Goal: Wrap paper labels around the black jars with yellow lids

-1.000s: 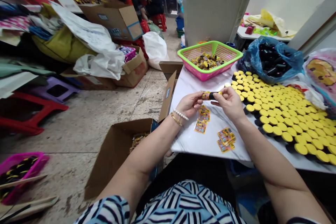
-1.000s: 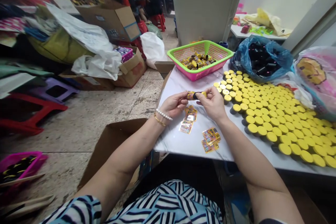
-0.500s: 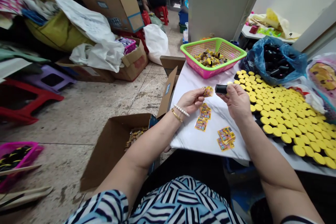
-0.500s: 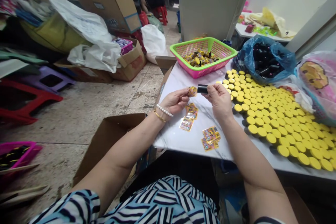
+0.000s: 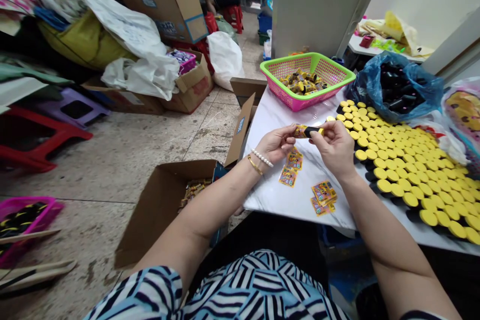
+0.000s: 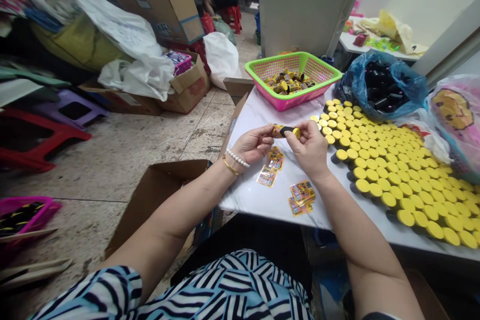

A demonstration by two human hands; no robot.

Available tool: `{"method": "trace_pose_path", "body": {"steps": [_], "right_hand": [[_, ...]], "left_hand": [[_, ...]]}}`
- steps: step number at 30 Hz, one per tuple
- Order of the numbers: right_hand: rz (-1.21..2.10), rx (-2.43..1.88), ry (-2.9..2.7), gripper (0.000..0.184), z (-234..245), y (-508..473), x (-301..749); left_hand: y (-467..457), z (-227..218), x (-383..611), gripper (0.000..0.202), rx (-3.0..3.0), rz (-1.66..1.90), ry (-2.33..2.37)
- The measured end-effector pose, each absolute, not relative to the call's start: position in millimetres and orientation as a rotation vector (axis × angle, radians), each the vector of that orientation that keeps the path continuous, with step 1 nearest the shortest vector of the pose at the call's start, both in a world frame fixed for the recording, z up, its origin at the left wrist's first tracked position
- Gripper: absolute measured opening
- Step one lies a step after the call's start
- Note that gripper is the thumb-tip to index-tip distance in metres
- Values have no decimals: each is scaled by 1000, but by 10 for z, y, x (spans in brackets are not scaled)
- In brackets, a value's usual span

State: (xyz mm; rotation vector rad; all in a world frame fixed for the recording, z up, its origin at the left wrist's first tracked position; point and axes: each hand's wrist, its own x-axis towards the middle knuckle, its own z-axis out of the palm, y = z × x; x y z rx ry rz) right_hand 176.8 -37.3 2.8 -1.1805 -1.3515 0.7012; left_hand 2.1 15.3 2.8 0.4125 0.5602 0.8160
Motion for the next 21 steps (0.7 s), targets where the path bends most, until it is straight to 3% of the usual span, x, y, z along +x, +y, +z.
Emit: {"method": "trace_pose_path", "body": {"steps": [3,8,11,14,18,21], "right_hand": [[633,-1171,-1391,35,34,-376,1755],[645,-1142,-1363,37,94,-335,1867],[712,-1080,-1346,40,157,-322,1951],[780,-1034,-1357,41,176,-319,1941],[827,-1015,-1425,41,112,-300,1854],[841,-1035,-1515,42,72,-289,1862]], "left_hand": [[129,-7,20,10,604,911,610],[153,-54,-39,21,850,1202,789],[141,-1,-68,45,899,1304,731],[82,83,-65,63,946,1175,564],[59,109,-59,41,1043,1029,528],[101,46,-55,37,1121,1045,582]]}}
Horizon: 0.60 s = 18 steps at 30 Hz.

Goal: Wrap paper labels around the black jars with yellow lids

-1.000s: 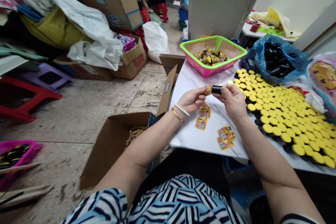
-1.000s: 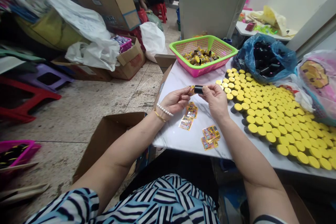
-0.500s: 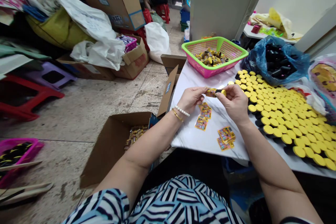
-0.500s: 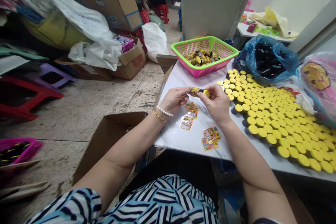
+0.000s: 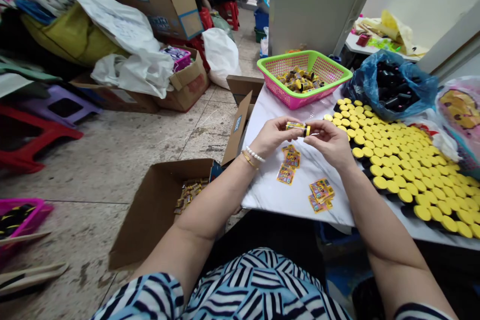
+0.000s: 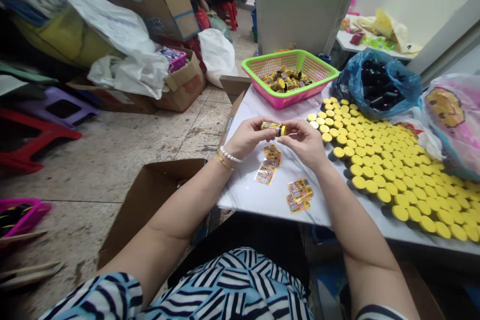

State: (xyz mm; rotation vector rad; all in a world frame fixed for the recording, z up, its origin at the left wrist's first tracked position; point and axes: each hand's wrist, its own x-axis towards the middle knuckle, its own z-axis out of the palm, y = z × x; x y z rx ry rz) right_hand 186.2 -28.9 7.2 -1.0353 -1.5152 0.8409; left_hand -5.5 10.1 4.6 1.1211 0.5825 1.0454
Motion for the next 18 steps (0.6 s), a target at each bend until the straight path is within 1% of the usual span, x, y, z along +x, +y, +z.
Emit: {"method": "trace_pose_path", "body": {"steps": [3,8,11,14,18], "right_hand": [[734,-1073,-1614,44,72,-309,1901],[408,-1117,-1809,25,84,-323,1932],[267,-1121,-1835,24,61,-300,1953],[274,-1122,-1780,23,6,-286,1943],[510,-1143,-1581,26,-88,-285,1866]], "left_hand": [[119,-26,-28,41,1106,1008,595],[111,-57,-19,48,943,953,573],[136,-61,-41,48,870,927,607],[160,-100,-29,44,927,976,607],[163,-157,14,45,1055,1037,593]]}}
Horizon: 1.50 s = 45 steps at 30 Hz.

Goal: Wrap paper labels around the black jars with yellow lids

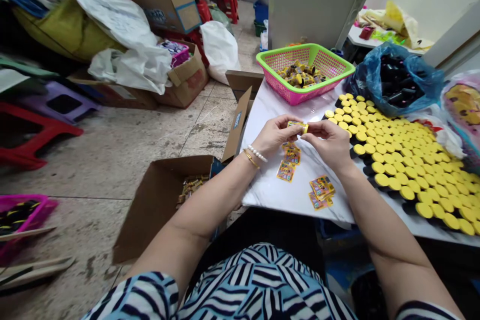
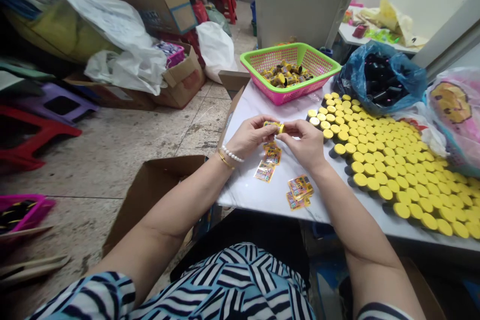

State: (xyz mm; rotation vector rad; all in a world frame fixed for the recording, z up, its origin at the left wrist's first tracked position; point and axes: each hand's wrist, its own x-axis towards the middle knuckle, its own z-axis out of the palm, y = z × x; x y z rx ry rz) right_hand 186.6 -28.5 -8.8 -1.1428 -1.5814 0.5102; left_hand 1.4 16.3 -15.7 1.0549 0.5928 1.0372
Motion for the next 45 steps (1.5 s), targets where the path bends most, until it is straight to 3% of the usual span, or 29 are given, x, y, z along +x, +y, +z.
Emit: {"method": "trace_pose_path", "body": {"steps": [10,16,27,33,38,45], "right_hand": [[914,-1078,-1408,42,-160,-160,1878],[616,-1132,-1604,34,-135,-215,1926],[409,-1104,-1768,34,141,-399,1914],[810,-1124,-1454,36,53,-311,1900],[1075,-1132,-1268,37,20,-267,1841],[1191,-1002,-1382,49,28,-267,1864]], "left_hand": [[167,-169,-20,49,955,948,565],[186,-191,-13,43,995,968,620],[146,-126,-46,43,1139,938,526],[133,-98,-25,48,1295,1038,511],[142,-67,-27,65,1208,1063,455],[182,-126,-45,46,1022,976,473]]}}
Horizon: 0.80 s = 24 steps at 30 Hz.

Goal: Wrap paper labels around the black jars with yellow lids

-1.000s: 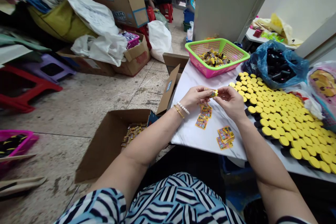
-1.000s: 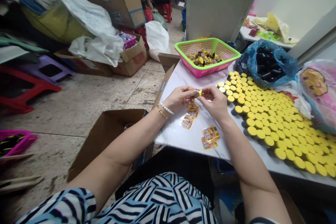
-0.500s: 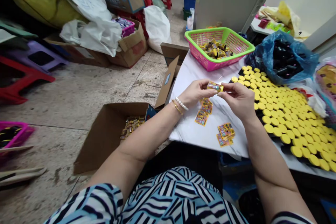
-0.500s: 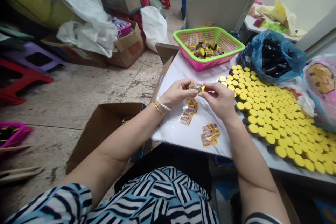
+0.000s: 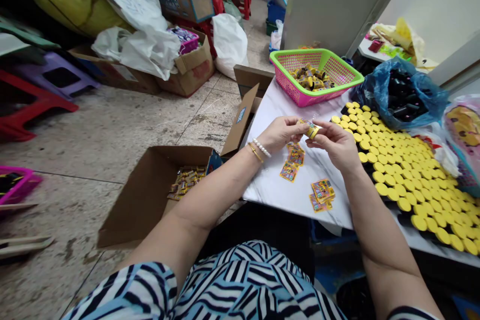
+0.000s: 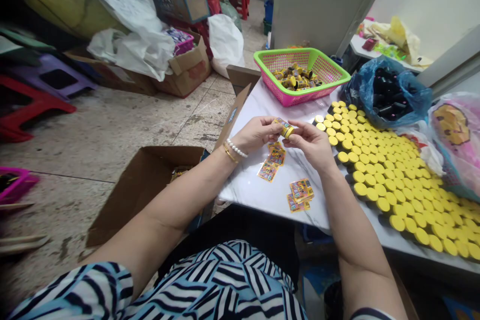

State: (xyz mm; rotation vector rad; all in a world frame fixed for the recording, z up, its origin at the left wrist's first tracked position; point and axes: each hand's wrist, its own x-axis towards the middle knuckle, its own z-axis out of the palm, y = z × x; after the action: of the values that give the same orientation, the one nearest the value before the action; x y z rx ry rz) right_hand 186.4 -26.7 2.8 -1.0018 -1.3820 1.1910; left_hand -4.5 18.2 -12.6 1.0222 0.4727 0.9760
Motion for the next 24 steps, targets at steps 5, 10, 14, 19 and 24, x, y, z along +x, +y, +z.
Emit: {"method": "trace_pose_path", "body": {"steps": [5,10,14,19,24], "right_hand": [[946,-1011,-1372,29,-75,-274,1812],[703,-1017,-1570,31,-61,-276,1809],[586,-965,-1575,21,-37,-277,1803],[636,-932,-1473,19,-128,-269,1784],[510,-1092,-1626,33,-128,-276,1759]], "left_hand": [[141,-116,-38,55,958,860,437],[127,-130,-16,55,922,791,500],[135,-133,-9,46,849,779,455],[142,-145,15,46,797,807,499],[133,-193,40,56,826,797,566]]}}
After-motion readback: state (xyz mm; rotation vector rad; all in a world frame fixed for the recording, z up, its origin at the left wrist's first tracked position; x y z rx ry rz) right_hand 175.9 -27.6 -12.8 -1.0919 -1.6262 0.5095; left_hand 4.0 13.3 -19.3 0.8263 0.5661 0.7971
